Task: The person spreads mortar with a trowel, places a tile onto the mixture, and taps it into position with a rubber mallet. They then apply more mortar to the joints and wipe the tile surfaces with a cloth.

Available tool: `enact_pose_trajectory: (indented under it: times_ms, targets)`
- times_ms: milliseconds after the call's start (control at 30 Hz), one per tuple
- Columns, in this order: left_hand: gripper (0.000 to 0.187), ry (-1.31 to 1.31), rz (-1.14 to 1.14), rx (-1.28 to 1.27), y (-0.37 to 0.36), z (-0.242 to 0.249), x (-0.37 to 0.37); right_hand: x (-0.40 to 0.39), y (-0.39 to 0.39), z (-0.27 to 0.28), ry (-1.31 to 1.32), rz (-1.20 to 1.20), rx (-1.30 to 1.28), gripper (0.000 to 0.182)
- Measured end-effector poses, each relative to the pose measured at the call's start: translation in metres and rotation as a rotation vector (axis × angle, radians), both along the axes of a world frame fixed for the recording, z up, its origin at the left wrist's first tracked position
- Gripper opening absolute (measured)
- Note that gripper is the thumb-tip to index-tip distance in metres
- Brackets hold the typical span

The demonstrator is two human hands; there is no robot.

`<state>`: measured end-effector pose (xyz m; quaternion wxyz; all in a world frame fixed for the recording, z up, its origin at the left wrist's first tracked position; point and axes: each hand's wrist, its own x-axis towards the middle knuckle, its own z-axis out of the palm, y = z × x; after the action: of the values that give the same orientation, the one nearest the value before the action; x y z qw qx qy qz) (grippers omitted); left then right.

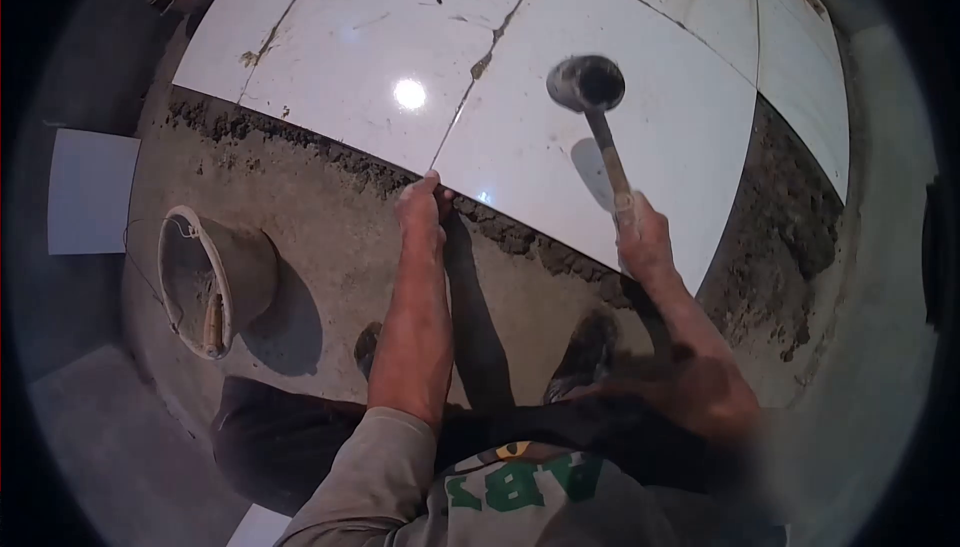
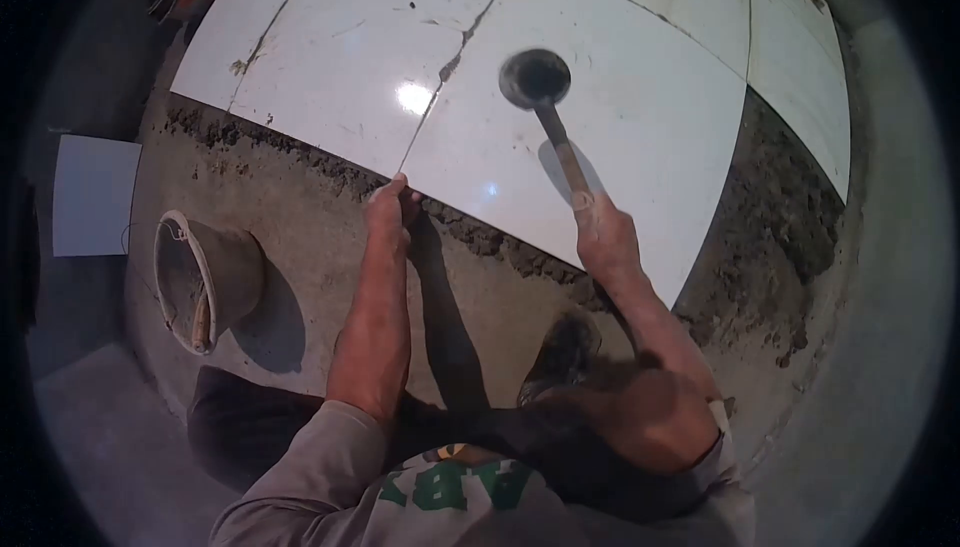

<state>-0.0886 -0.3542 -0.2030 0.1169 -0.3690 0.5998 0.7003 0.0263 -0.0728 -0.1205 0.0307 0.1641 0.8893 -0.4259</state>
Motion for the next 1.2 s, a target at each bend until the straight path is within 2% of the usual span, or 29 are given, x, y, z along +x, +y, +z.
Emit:
enact_pose_trajectory:
  times_ms: [33,67,133,200,267,300,333,400,433,533,700,867,933,967,1067,1200]
  targets:
    - [0.016,-0.033,0.0,0.0,0.0,0.002,0.001,0.002,-0.001,-0.002,0.143,-0.013,0.008,0.042]
    - [0.016,-0.048,0.01,0.01,0.003,0.004,-0.007,-0.002,0.0,0.008,0.159,-0.01,0.019,0.042]
    - [0.015,-0.079,0.008,0.035,-0.005,-0.009,-0.007,0.009,-0.007,0.028,0.133,-0.067,-0.211,0.042]
    - [0.015,-0.054,0.012,0.14,-0.01,-0.016,-0.009,0.01,-0.008,0.013,0.155,-0.064,-0.183,0.04]
    - [0.016,-0.062,0.016,0.137,-0.012,-0.019,-0.01,0.005,-0.014,-0.021,0.081,-0.032,0.178,0.04]
    - [0.016,-0.062,0.015,0.134,-0.011,-0.018,-0.012,0.0,-0.014,-0.027,-0.207,0.046,0.279,0.04]
    - [0.016,-0.063,0.013,0.13,-0.01,-0.017,-0.012,0.005,-0.011,-0.028,-0.204,0.046,0.282,0.04]
    - [0.015,-0.028,-0.017,0.085,-0.004,-0.006,-0.019,-0.004,-0.012,-0.004,-0.049,0.093,0.121,0.039]
    - [0.014,-0.037,-0.068,0.023,-0.007,-0.002,-0.009,-0.002,-0.014,-0.006,0.068,0.086,0.156,0.037]
    - [0.016,-0.11,-0.074,-0.003,-0.005,0.011,-0.006,0.006,-0.017,-0.001,0.122,0.056,0.089,0.039]
    - [0.017,-0.083,-0.088,-0.038,-0.005,0.012,-0.004,0.024,-0.01,-0.02,-0.029,0.018,0.007,0.04]
    - [0.016,-0.066,-0.12,-0.083,-0.009,0.005,-0.011,0.033,-0.007,-0.034,-0.033,0.007,0.023,0.041]
    - [0.019,-0.007,-0.196,-0.291,-0.009,0.005,-0.013,0.032,-0.007,-0.035,-0.037,-0.008,0.02,0.041]
    - [0.019,-0.008,-0.195,-0.293,-0.01,0.004,-0.012,0.032,-0.008,-0.033,-0.045,-0.009,0.004,0.041]
    - [0.018,0.019,-0.169,-0.191,-0.015,0.007,-0.005,0.033,-0.008,-0.035,-0.052,-0.012,-0.026,0.042]
    - [0.021,0.05,0.132,0.004,-0.053,0.008,0.015,0.033,-0.008,-0.029,-0.02,-0.019,-0.041,0.043]
